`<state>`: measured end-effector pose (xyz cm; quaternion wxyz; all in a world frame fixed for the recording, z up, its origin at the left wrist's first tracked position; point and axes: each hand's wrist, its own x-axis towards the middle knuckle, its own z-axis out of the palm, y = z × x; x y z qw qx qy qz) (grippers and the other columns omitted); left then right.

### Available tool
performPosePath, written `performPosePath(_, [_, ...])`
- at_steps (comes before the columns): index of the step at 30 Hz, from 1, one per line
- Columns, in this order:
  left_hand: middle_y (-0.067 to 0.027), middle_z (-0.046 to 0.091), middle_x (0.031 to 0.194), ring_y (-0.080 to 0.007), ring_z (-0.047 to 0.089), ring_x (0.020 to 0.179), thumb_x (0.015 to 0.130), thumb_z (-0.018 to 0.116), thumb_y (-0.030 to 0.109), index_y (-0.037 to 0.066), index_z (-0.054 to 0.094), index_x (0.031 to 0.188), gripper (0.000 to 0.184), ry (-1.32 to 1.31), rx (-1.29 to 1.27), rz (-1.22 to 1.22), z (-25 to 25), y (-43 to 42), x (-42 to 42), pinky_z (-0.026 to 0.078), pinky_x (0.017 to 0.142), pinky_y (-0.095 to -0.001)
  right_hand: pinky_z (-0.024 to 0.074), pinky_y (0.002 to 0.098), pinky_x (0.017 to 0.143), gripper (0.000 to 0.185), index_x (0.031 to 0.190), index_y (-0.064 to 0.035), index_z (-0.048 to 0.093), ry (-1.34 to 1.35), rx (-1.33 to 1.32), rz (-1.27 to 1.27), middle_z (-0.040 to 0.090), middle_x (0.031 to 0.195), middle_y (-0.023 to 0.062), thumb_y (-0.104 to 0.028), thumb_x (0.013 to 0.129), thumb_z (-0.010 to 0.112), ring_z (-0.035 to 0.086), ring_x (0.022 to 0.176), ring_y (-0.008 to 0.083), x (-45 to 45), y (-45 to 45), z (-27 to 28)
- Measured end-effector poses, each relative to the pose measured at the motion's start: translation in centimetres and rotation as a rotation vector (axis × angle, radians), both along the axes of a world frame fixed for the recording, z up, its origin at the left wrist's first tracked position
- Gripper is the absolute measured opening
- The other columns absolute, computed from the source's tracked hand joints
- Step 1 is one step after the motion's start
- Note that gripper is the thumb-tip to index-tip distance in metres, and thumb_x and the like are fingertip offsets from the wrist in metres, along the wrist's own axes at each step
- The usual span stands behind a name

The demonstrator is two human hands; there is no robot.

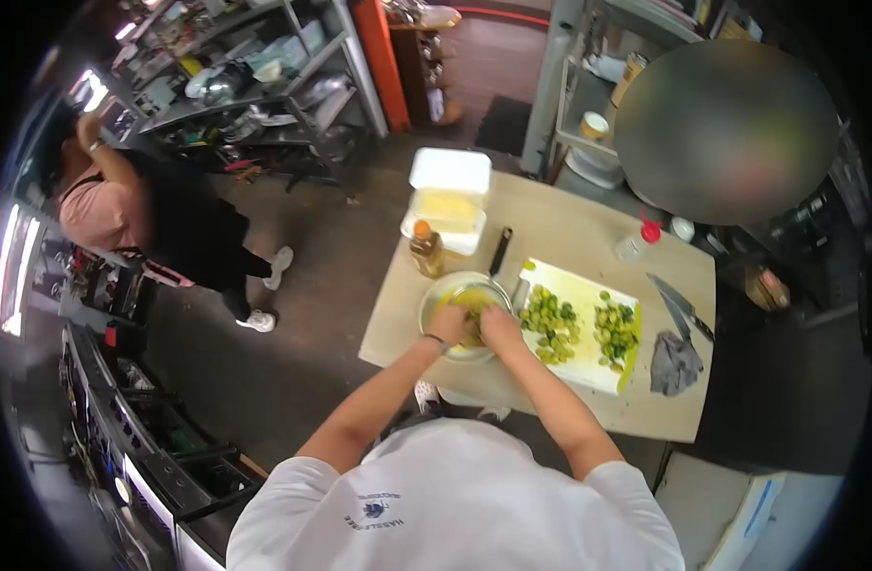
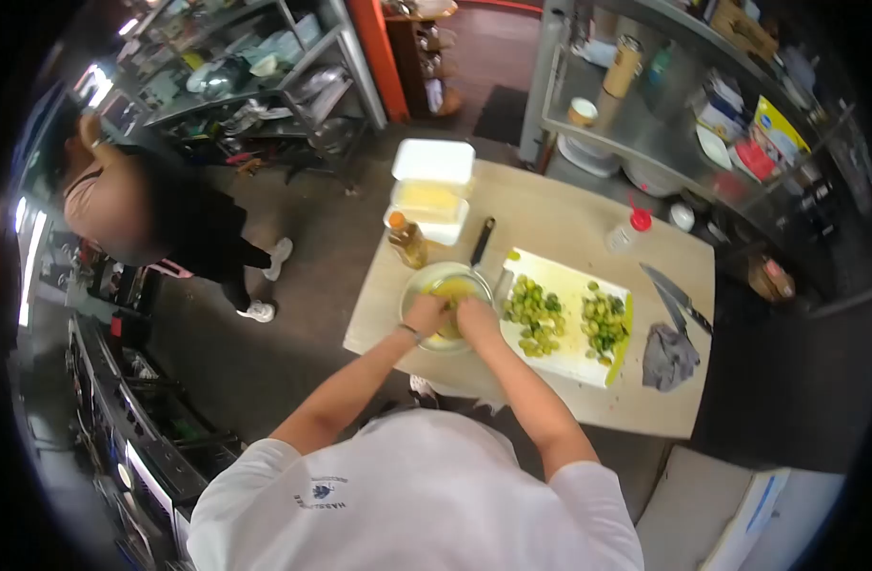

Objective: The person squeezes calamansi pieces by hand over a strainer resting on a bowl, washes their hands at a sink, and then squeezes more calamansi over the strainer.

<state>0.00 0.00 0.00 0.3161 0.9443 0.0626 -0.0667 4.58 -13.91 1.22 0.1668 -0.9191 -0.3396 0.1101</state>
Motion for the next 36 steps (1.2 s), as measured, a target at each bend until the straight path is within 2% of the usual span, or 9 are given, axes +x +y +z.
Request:
performPosePath(3, [-0.0218, 0.061, 0.079, -0.0359, 0.06, 0.075, 0.072, 0.056, 0.013, -0.001, 0.064, 0.075, 0.016, 0.022, 0.021, -0.035, -0.3, -3.7, -0.4, 0.047, 0.071, -0.0419, 0.051, 0.0384, 0.065, 0.019, 0.077, -0.0004, 0.064, -0.019, -0.128, 0.034, 0.062, 0.08, 0.0181, -0.011, 0.076, 0.048, 0.063, 0.074, 0.0306, -0.5, -1.6, 0.5])
performPosePath(6, [-0.0221, 0.061, 0.077, -0.0362, 0.06, 0.073, 0.072, 0.055, 0.01, -0.002, 0.062, 0.074, 0.014, -0.02, 0.103, -0.075, -0.3, -1.4, -0.2, 0.047, 0.069, -0.0422, 0.0513, 0.0389, 0.064, 0.017, 0.074, -0.0015, 0.064, -0.052, -0.026, 0.05, 0.062, 0.077, 0.0179, -0.011, 0.075, 0.049, 0.063, 0.073, 0.0302, -0.3, 1.0, 1.0])
performPosePath(12, [-0.0214, 0.061, 0.075, -0.0353, 0.06, 0.072, 0.068, 0.058, 0.011, -0.001, 0.062, 0.071, 0.013, -0.107, 0.145, -0.217, -2.5, -1.1, 0.0, 0.048, 0.068, -0.0415, 0.0523, 0.0372, 0.06, 0.017, 0.07, -0.0031, 0.064, -0.119, -0.065, -0.028, 0.063, 0.072, 0.0162, -0.012, 0.075, 0.05, 0.063, 0.066, 0.0295, -0.8, 1.3, 0.6])
performPosePath(17, [-0.0205, 0.061, 0.078, -0.0345, 0.06, 0.073, 0.063, 0.064, 0.019, 0.0, 0.061, 0.071, 0.021, -0.033, 0.102, -0.117, -5.1, -1.2, 0.2, 0.048, 0.069, -0.0412, 0.0525, 0.0366, 0.06, 0.017, 0.07, -0.0046, 0.065, -0.097, -0.096, -0.012, 0.064, 0.073, 0.0152, -0.012, 0.075, 0.05, 0.064, 0.067, 0.0269, -0.9, 1.2, 0.2])
performPosePath(21, [-0.0202, 0.061, 0.081, -0.0343, 0.059, 0.076, 0.061, 0.066, 0.023, 0.0, 0.061, 0.076, 0.028, -0.026, 0.098, -0.133, -2.5, -1.1, 0.0, 0.048, 0.071, -0.0415, 0.0527, 0.0355, 0.059, 0.017, 0.073, -0.0043, 0.065, -0.105, -0.131, 0.006, 0.064, 0.074, 0.0136, -0.012, 0.075, 0.05, 0.065, 0.067, 0.0251, -1.0, 1.3, 0.0])
performPosePath(25, [-0.0187, 0.061, 0.084, -0.0339, 0.059, 0.08, 0.06, 0.068, 0.026, 0.001, 0.059, 0.084, 0.035, 0.036, 0.109, -0.135, -3.0, -1.2, 0.2, 0.046, 0.075, -0.0416, 0.0522, 0.0385, 0.06, 0.016, 0.076, -0.0001, 0.062, -0.039, -0.098, 0.016, 0.063, 0.072, 0.0181, -0.01, 0.074, 0.05, 0.064, 0.065, 0.0295, -0.9, 1.0, -1.1])
performPosePath(31, [-0.0184, 0.059, 0.086, -0.034, 0.056, 0.082, 0.06, 0.068, 0.024, 0.001, 0.057, 0.085, 0.036, -0.184, 0.061, -0.048, -4.4, -1.5, 0.3, 0.045, 0.076, -0.0416, 0.0519, 0.0381, 0.057, 0.014, 0.077, -0.0002, 0.06, -0.104, -0.036, -0.03, 0.062, 0.069, 0.0178, -0.01, 0.076, 0.049, 0.063, 0.064, 0.0293, -0.8, 0.6, -1.2])
performPosePath(34, [-0.0181, 0.059, 0.085, -0.0345, 0.055, 0.083, 0.06, 0.067, 0.022, 0.002, 0.057, 0.084, 0.033, -0.249, 0.057, -0.034, -3.7, -1.7, 0.5, 0.045, 0.075, -0.0417, 0.0517, 0.0375, 0.057, 0.013, 0.075, -0.0012, 0.059, -0.136, -0.042, -0.054, 0.062, 0.068, 0.0167, -0.011, 0.076, 0.05, 0.064, 0.065, 0.0283, -0.9, 0.5, -0.6])
performPosePath(36, [-0.0216, 0.057, 0.09, -0.035, 0.057, 0.083, 0.072, 0.057, 0.014, -0.001, 0.056, 0.092, 0.025, -0.164, 0.162, -0.138, -2.5, -1.9, 0.3, 0.046, 0.077, -0.0409, 0.0517, 0.0369, 0.057, 0.013, 0.075, -0.0026, 0.06, -0.14, -0.072, -0.038, 0.063, 0.068, 0.0156, -0.011, 0.075, 0.05, 0.064, 0.065, 0.0275, -1.0, 0.6, -0.5])
